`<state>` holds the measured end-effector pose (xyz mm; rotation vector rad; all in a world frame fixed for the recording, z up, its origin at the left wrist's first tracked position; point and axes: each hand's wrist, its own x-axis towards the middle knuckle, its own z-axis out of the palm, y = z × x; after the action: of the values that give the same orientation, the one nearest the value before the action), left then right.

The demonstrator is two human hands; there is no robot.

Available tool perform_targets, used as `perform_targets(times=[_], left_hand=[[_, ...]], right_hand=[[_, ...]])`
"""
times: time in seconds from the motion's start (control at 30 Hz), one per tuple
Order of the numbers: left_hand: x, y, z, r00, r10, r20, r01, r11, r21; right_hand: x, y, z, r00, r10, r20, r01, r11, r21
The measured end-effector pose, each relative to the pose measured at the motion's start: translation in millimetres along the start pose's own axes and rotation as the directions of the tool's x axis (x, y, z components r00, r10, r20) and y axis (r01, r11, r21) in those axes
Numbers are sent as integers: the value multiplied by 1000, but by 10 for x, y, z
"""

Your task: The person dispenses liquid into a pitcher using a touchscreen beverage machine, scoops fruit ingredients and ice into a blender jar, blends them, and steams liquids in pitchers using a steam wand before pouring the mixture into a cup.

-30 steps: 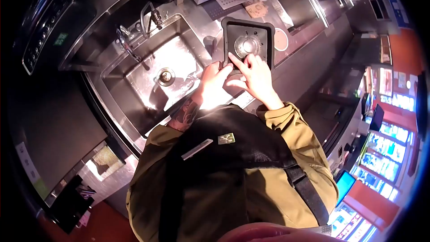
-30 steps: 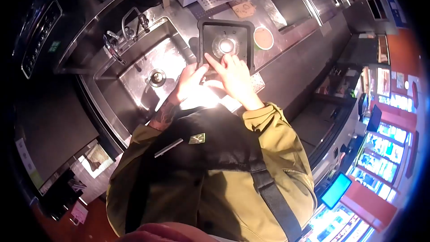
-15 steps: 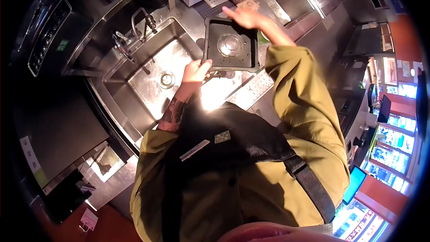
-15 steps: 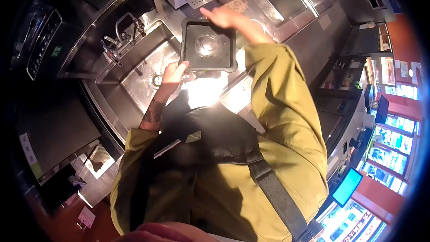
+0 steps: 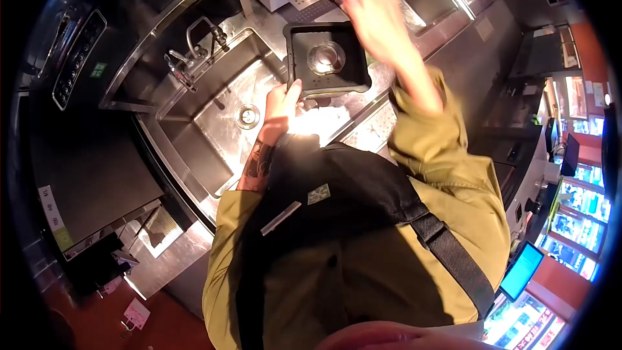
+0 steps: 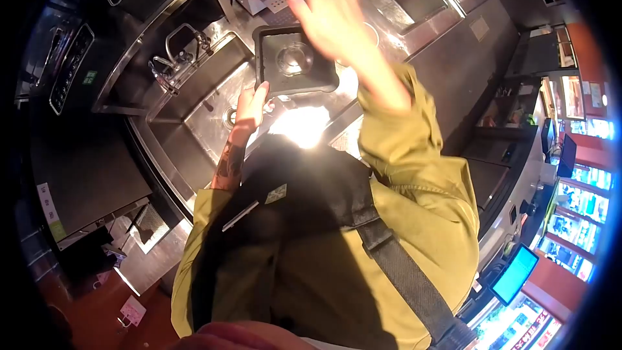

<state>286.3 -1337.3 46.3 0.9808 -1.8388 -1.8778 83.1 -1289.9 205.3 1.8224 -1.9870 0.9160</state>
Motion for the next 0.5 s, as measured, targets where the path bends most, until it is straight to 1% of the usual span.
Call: perform_targets(times=[0.03,0.07,0.1,0.13,0.17,0.2,0.23,0.27,0.3,0.33,0.37,0.4,0.43,0.47,0.5], left_hand=[[-6,18,20,1000,1,-3,-1,999,-32],[-8,50,40,1000,3,-6,-4,998,-63],[-41,139,55,999,-17,27,16,1000,15],[-30,161,97,999,-36,38,36,999,17],[-13,176,123,998,-54,43,53,998,21],[-63,172,170,995,-84,57,82,996,29],[-104,226,235,969,-241,45,243,969,-43],[-97,128,306,937,-345,62,350,927,-137],[-152,74,360,944,-318,88,327,936,-127],[-266,86,405,976,-156,155,161,987,-19],[-376,144,444,971,62,231,-85,992,91],[-478,213,454,924,147,353,-213,965,156],[-532,251,453,867,106,486,-230,952,203],[-511,243,407,733,-181,655,-66,940,333],[-539,473,323,749,-152,645,-82,944,318]], right_hand=[[-267,-239,-172,984,71,-163,-91,988,-121],[-637,-206,183,984,176,35,-160,948,-276],[-908,-108,373,963,265,44,-255,953,-163],[-1063,-25,429,935,349,62,-346,937,-51],[-1065,66,396,961,267,-77,-265,964,34],[-1141,129,324,955,205,-214,-186,977,106],[-1244,101,197,950,190,-248,-161,978,132],[-1486,46,210,916,283,-285,-222,948,226],[-1777,37,253,918,294,-265,-248,949,196],[-1938,-125,298,905,331,-267,-252,923,290],[-2045,-300,377,897,375,-234,-278,891,360],[-2169,-414,425,880,438,-185,-328,840,432],[-2278,-535,504,850,512,-121,-392,769,505],[-2385,-593,548,809,585,-50,-461,685,564],[-2468,-619,604,759,650,25,-525,591,612]])
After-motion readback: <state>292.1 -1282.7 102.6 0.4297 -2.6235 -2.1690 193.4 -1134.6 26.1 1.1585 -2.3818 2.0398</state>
